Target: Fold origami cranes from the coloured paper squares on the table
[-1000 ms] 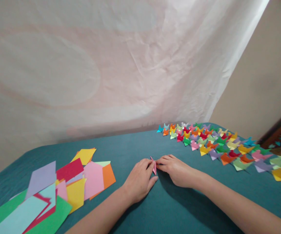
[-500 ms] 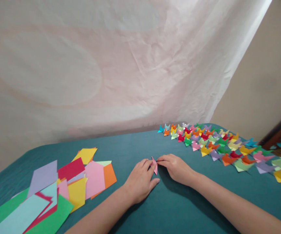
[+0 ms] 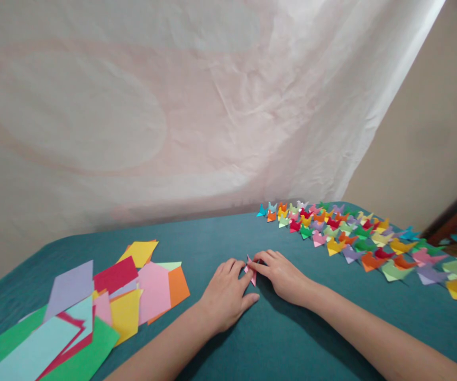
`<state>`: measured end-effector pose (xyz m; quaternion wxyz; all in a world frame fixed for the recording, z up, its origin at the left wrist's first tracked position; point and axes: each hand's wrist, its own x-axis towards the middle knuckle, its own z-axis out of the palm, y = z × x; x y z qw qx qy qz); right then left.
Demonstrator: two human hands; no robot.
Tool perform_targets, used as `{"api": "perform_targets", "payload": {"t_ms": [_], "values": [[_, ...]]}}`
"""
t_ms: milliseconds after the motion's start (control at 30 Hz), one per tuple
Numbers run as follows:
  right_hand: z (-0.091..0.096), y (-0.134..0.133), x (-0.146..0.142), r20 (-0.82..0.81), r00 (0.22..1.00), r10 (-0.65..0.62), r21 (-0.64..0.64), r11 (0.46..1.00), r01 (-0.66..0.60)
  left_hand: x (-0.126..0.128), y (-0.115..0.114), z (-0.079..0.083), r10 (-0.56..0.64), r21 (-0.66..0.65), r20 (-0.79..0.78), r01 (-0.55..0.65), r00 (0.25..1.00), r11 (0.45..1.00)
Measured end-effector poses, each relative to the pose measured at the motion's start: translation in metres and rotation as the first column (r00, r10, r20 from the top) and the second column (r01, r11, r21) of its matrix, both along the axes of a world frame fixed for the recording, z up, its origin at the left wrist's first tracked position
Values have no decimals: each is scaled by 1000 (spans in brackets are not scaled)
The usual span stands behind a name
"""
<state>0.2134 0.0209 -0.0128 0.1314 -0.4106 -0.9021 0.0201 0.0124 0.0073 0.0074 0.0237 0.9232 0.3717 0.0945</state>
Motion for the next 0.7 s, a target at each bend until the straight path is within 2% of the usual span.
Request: {"api": "perform_targets", "payload": {"t_ms": [367,700], "values": [[6,0,-5,79,996,-40,6,999,40,-1,-2,4,-5,-9,-44,5,999,1000],[4,3,-4,104,994,-39,21,999,37,-1,-6,7,2,-7,-76,-2,997,1000]]}}
